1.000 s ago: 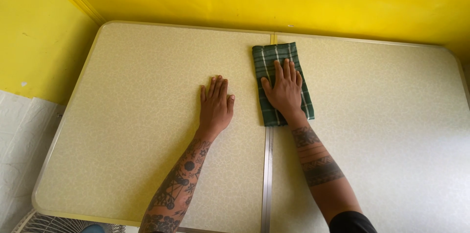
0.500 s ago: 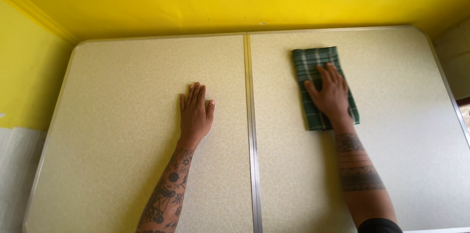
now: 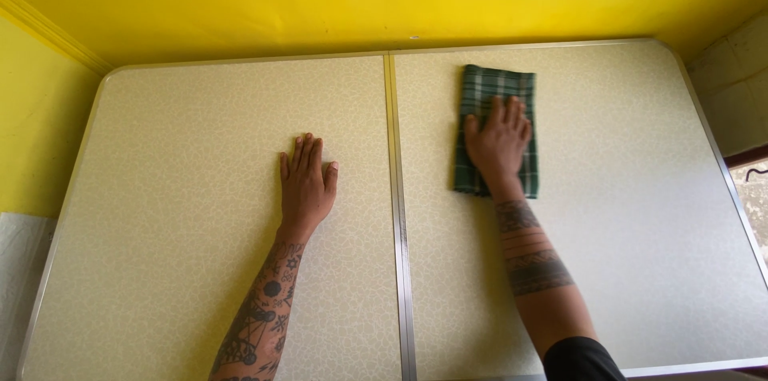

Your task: Wiping a cream-colored folding table with a green checkered cloth.

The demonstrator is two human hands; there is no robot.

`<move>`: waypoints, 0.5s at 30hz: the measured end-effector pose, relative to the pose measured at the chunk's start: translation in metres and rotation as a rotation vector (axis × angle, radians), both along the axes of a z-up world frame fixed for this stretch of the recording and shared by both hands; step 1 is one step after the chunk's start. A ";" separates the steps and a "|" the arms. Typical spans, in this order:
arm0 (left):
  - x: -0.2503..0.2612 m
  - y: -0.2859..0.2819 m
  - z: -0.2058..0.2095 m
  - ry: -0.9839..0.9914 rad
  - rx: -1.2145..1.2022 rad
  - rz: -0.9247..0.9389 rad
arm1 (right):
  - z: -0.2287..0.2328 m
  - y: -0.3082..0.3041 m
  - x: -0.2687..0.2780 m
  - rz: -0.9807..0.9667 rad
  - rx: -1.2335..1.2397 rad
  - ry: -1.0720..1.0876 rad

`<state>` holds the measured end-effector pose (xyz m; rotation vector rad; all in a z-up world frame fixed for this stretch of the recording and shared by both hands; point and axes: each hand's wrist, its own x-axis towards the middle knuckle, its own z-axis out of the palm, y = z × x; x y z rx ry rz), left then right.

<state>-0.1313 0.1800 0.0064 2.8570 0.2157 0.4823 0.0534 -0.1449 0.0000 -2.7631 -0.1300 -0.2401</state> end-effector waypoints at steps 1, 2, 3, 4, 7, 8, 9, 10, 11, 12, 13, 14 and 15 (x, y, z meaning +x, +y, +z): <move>0.000 0.000 -0.001 0.001 0.003 -0.004 | 0.002 0.013 -0.006 -0.004 0.003 0.001; 0.000 0.001 -0.001 -0.001 -0.002 -0.005 | 0.005 0.027 -0.011 0.050 0.011 0.011; 0.001 0.002 -0.002 -0.003 -0.008 -0.006 | 0.008 0.041 -0.015 0.105 0.019 0.022; 0.001 0.002 -0.003 -0.001 -0.004 -0.012 | 0.007 0.051 -0.021 0.099 0.023 0.023; 0.000 0.004 -0.004 0.034 -0.003 0.000 | 0.008 0.077 -0.041 0.200 0.036 0.023; 0.000 0.005 -0.005 0.038 -0.007 -0.009 | 0.010 0.080 -0.048 0.260 0.044 0.012; 0.000 0.006 -0.005 0.043 -0.011 -0.017 | 0.011 0.084 -0.055 0.320 0.052 0.001; 0.001 0.005 -0.003 0.042 -0.010 -0.019 | 0.015 0.081 -0.055 0.317 0.053 0.001; 0.001 0.005 -0.002 0.060 -0.020 -0.011 | 0.018 0.078 -0.056 0.358 0.053 0.009; 0.000 0.004 -0.001 0.080 -0.030 0.000 | 0.020 0.076 -0.057 0.400 0.053 0.020; 0.000 0.004 0.001 0.081 -0.029 -0.001 | 0.022 0.070 -0.055 0.399 0.054 0.021; 0.000 0.004 0.001 0.090 -0.039 0.001 | 0.023 0.064 -0.054 0.431 0.053 0.041; -0.001 0.003 0.002 0.100 -0.048 0.003 | 0.024 0.058 -0.052 0.463 0.053 0.060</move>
